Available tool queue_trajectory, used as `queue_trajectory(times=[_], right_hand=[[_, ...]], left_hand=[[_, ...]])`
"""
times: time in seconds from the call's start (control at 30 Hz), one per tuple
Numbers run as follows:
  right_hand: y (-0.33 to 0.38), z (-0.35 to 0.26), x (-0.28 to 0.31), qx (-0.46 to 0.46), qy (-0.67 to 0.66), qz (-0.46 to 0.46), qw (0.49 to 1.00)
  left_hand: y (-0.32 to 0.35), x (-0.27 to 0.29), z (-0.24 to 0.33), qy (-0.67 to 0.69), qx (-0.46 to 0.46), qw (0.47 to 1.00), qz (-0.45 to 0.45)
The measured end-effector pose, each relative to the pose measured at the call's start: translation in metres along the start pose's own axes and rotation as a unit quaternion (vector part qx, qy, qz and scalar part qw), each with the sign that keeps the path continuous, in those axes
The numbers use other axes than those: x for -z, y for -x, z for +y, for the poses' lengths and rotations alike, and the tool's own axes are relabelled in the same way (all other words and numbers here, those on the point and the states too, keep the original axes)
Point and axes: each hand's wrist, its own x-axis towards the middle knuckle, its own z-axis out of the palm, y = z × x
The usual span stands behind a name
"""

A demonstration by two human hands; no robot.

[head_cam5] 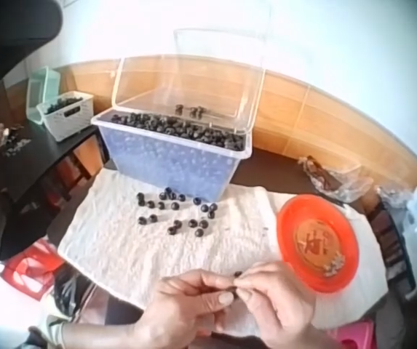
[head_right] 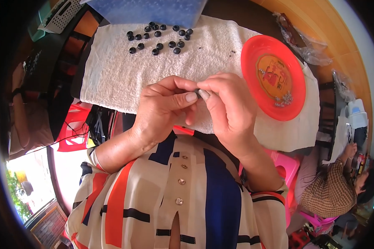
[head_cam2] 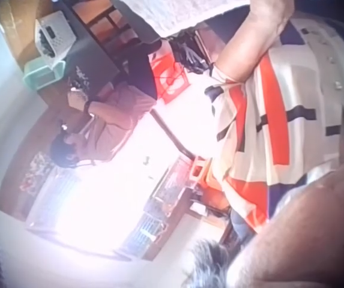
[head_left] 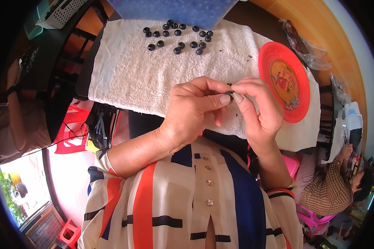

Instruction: Removing seeds or pits from small black fruits and placing them on a plate.

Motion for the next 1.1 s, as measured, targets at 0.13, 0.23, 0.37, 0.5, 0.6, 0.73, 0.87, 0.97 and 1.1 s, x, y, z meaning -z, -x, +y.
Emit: queue_trajectory(times=[0.13,0.23,0.37,0.5,0.6,0.73,0.87,0.97,1.1], right_hand=[[-0.011,0.007,0.016,-0.065,0.084,-0.045,0.993],[-0.02,0.013,0.019,-0.107,0.093,-0.065,0.988],[-0.019,0.017,0.003,-0.035,0.212,-0.154,0.964],[-0.02,0.02,-0.002,0.025,0.255,-0.171,0.952],[-0.018,0.012,-0.004,-0.024,0.141,-0.147,0.979],[-0.022,-0.008,-0.006,-0.106,-0.037,-0.138,0.984],[-0.025,-0.009,-0.009,-0.071,-0.057,-0.122,0.988],[-0.026,-0.01,-0.008,-0.055,-0.087,-0.115,0.988],[-0.026,-0.011,-0.007,-0.029,-0.076,-0.11,0.991]], left_hand=[[0.011,0.012,0.008,-0.034,-0.038,0.999,0.017],[0.017,0.024,0.014,-0.017,-0.067,0.997,0.043],[0.021,0.027,0.014,-0.013,-0.063,0.996,0.061],[0.022,0.025,0.014,-0.017,-0.051,0.997,0.059],[0.022,0.022,0.016,-0.026,-0.046,0.996,0.065],[0.018,0.017,0.014,-0.031,-0.045,0.997,0.055],[0.015,0.019,0.014,-0.046,-0.056,0.997,0.042],[0.014,0.02,0.011,-0.04,-0.06,0.997,0.033],[0.014,0.018,0.009,-0.039,-0.048,0.997,0.04]])
